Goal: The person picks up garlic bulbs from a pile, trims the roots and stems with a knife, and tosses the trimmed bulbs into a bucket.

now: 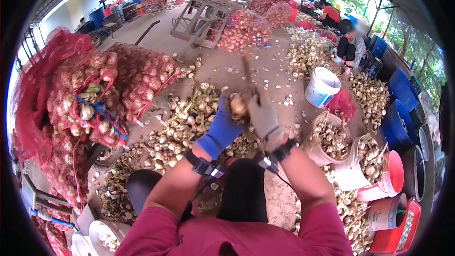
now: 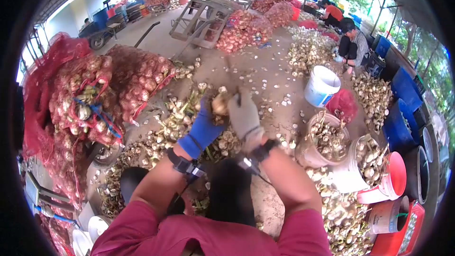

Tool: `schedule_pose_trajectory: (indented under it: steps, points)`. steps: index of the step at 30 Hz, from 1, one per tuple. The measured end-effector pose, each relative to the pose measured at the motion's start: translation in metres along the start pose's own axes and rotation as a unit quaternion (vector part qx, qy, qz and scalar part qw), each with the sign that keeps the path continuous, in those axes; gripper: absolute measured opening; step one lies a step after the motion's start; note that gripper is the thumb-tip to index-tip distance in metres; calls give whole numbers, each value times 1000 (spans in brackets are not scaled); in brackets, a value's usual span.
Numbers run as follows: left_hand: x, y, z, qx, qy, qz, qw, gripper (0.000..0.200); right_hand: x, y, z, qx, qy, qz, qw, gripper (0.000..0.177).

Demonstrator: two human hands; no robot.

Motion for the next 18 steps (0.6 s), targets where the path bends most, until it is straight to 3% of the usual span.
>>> schedule_pose_trajectory:
  steps: [1, 2, 5, 6, 8, 9, 10, 11, 12, 14, 17, 18]
  points:
    - [-4, -1, -8, 18, -14, 49, 999, 53, -14, 0, 5, -13, 55, 79, 995, 36]
    - [-40, 9, -16, -1, 39, -113, 993, 72, -26, 7, 4, -47, 112, 157, 980, 32]
    - [-80, 29, -22, 48, 82, -80, 992, 68, 7, 28, -17, -49, 167, 280, 944, 26]
    - [-95, 40, -32, 70, 149, -13, 986, 70, 32, 33, -27, -51, 71, 307, 948, 25]
    - [-114, 50, -34, 72, 176, -41, 981, 72, 88, 29, -44, -51, -127, 355, 925, 23]
    - [-123, 56, -35, 76, 188, -56, 978, 72, 86, 13, -44, -70, -39, 326, 942, 22]
    - [-177, 58, -32, 79, 151, -102, 980, 57, 70, -6, -38, -90, 54, 293, 950, 22]
    - [-229, 60, -29, 85, 113, -149, 979, 41, 60, -22, -31, -108, 142, 255, 950, 22]
    - [-242, 63, -26, 73, 127, -133, 980, 41, 58, -34, -25, -163, 179, 287, 927, 20]
    - [-218, 63, -31, 42, 181, 22, 982, 40, 66, -53, -21, -268, 256, 346, 862, 17]
    - [-187, 61, -41, 13, 228, 298, 927, 40, 108, -74, -14, -274, 306, 377, 831, 14]
    - [-199, 62, -39, 6, 220, 380, 898, 36, 113, -77, -14, -308, 267, 365, 837, 22]
Point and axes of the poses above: each hand's wrist, its own z-axis away from the middle knuckle, its own y-axis out of the back of the hand, x = y × z, the point moved 1 cm from there along -z, towards the middle knuckle, and after that the axes turned 10 degrees about y, right-handed, at the moved point
